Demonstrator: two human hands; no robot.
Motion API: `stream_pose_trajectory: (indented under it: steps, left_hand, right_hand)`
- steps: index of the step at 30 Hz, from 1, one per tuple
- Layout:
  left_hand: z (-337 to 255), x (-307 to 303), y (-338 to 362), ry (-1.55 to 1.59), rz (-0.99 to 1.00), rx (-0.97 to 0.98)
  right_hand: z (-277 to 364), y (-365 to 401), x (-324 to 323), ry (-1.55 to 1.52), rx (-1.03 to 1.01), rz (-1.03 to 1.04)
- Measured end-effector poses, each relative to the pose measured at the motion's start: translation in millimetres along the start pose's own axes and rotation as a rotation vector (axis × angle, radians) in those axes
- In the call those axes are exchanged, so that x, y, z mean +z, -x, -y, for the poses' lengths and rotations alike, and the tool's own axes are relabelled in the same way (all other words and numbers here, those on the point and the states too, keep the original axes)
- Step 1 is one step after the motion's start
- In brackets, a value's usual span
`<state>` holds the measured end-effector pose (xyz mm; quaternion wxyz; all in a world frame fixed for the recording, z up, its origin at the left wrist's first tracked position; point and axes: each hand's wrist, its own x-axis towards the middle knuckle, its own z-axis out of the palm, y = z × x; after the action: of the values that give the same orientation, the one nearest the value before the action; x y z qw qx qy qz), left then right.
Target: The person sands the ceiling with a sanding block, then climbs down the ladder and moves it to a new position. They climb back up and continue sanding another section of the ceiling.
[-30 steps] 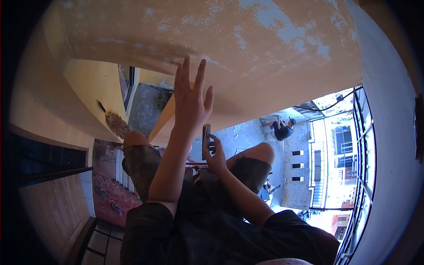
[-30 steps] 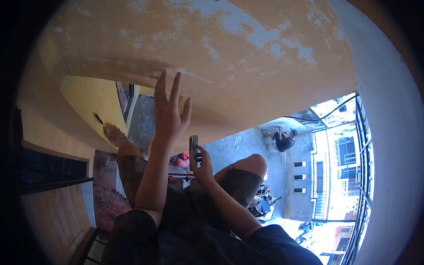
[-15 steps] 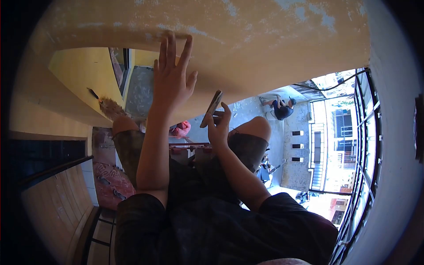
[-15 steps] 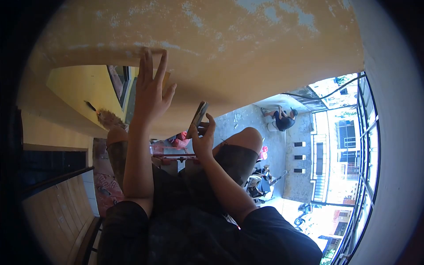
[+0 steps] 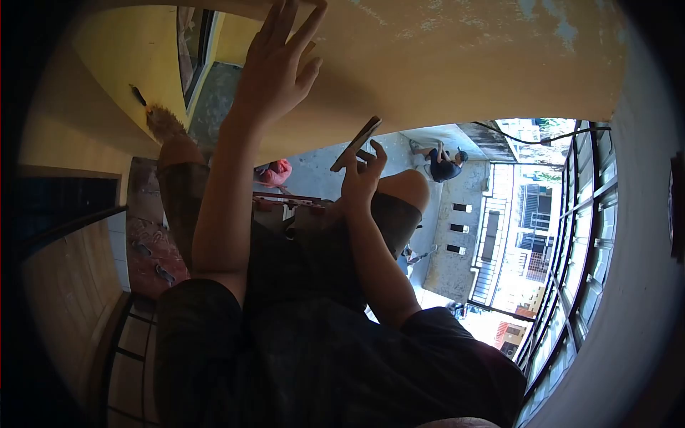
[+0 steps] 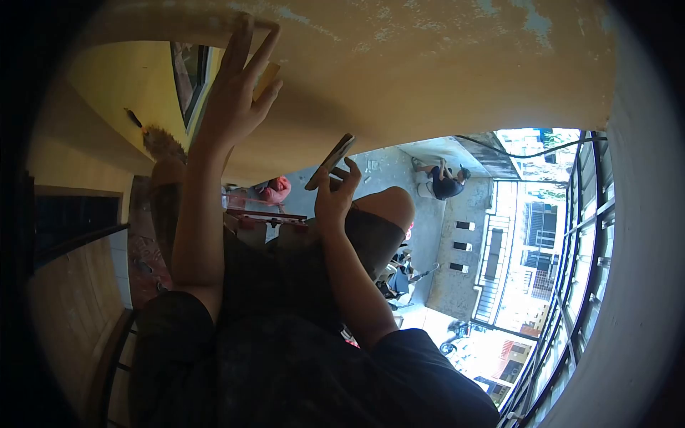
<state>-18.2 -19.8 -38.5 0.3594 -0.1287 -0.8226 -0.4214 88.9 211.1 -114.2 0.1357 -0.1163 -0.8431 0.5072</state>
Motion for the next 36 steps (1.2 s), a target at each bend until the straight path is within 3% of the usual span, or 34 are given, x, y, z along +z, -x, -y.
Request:
stream_pose_trajectory:
  steps: [7, 11, 18, 24, 29, 36]
  left_hand:
    - [18, -15, 0, 0.098, 0.04, 0.133]
    - [17, -26, -2, 0.131, 0.152, 0.054]
    - [19, -18, -1, 0.143, 0.129, 0.167]
    - [10, -17, -2, 0.033, 0.094, 0.111]
    - [-7, -18, -3, -0.13, 0.198, -0.071]
    - [-5, -16, -3, -0.208, 0.162, -0.037]
  right_hand:
    - [-11, -14, 0, 0.034, -0.122, -0.049]
    - [10, -11, 5, -0.027, 0.021, -0.06]
    - [22, -12, 9, -0.033, 0.038, -0.028]
    - [15, -9, 11, -0.116, 0.03, -0.01]
    - [25, -8, 10, -0.056, 0.024, -0.007]
    - [32, -2, 11, -0.061, 0.033, 0.018]
